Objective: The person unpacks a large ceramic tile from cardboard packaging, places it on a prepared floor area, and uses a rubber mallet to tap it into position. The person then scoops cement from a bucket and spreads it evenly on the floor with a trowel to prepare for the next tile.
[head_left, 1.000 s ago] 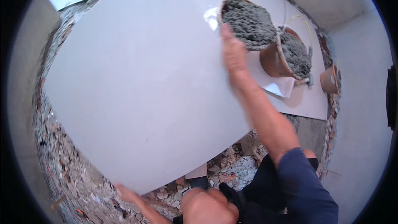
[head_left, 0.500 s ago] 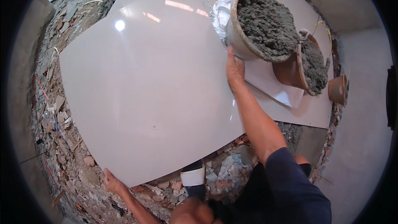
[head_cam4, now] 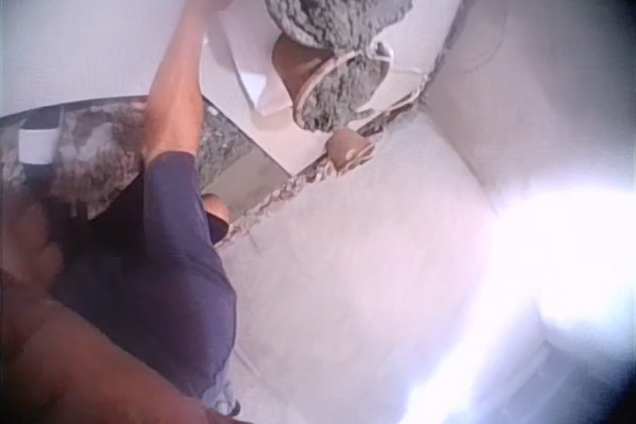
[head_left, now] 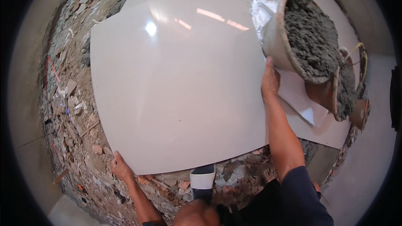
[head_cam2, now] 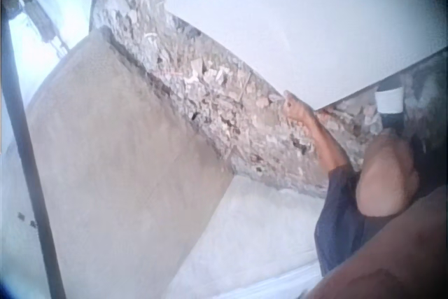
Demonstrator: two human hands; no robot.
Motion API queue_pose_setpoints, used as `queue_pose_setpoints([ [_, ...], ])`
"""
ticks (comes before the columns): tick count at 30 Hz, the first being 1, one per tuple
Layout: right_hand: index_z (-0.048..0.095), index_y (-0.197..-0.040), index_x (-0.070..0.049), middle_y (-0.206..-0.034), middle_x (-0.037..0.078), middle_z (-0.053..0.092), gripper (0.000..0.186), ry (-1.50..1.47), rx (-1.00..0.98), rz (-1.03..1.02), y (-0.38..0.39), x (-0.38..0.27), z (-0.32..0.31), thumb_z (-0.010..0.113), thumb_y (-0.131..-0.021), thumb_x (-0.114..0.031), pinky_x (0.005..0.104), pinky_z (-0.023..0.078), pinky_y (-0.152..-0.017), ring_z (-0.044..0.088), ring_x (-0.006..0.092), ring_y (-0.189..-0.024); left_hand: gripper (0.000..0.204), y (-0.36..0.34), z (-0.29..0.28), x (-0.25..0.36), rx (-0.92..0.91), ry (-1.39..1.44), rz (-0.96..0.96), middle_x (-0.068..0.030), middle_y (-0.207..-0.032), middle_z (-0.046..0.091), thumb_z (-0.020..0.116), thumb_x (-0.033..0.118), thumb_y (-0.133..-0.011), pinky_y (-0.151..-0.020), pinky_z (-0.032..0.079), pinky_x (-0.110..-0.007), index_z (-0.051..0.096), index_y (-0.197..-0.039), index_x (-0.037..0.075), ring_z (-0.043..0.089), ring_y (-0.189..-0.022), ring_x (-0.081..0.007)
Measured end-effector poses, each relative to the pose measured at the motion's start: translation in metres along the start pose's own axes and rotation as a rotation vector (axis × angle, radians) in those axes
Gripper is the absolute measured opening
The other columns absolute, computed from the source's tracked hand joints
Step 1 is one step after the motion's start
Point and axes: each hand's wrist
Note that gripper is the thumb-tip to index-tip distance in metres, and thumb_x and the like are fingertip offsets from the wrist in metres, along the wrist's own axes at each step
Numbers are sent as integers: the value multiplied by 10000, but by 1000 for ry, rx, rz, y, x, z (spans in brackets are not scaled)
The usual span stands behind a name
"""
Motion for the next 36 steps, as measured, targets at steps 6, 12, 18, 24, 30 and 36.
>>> queue_pose_setpoints([
  [6,583,-1231,38,-1285,257,552,783,58,23,-63,3,-3,2,397,-903,-648,425,362,-1034,496,389,-1226,417,-2,9,-12,-6,123,-67,-29,-647,551,644,339,-918,-556,407,-292,582,-709,-17,467,-610,-107],
  [12,604,-1202,10,-1214,272,580,652,279,8,-76,-3,4,-2,488,-904,-558,435,394,-1006,540,408,-1148,425,0,12,-8,-21,96,-114,-78,-726,624,585,333,-950,-592,444,-315,626,-817,-70,529,-651,-142],
  [18,617,-1165,12,-1139,267,603,602,345,-9,-110,6,1,-7,508,-897,-517,461,418,-968,565,401,-1088,541,7,20,-3,-61,161,-122,-157,-971,672,497,397,-984,-759,491,-340,617,-1085,-120,609,-836,-211],
  [24,640,-1122,15,-1107,258,608,570,405,-274,-314,28,3,-59,514,-903,-496,468,438,-936,570,395,-1067,673,-2,25,-29,-97,141,-111,-222,-1126,643,448,508,-971,-877,472,-377,588,-1187,-114,613,-1004,-293],
  [30,662,-1095,-25,-1089,231,620,549,616,-357,-407,79,98,-238,516,-905,-519,460,463,-885,586,386,-1029,782,5,20,-1,-214,-146,-264,-271,-1238,583,433,610,-932,-933,463,-435,559,-1242,-97,572,-1126,-366],
  [36,671,-1085,-50,-1097,224,622,536,625,-284,60,200,251,-344,526,-896,-531,458,454,-924,581,374,-1049,728,103,46,70,-370,-79,16,-273,-1199,601,478,567,-928,-926,466,-446,565,-1223,-94,580,-1109,-385],
])
Point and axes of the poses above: each hand's wrist, its own y-axis away from the middle knuckle, its own z-axis out of the palm, x = y × z
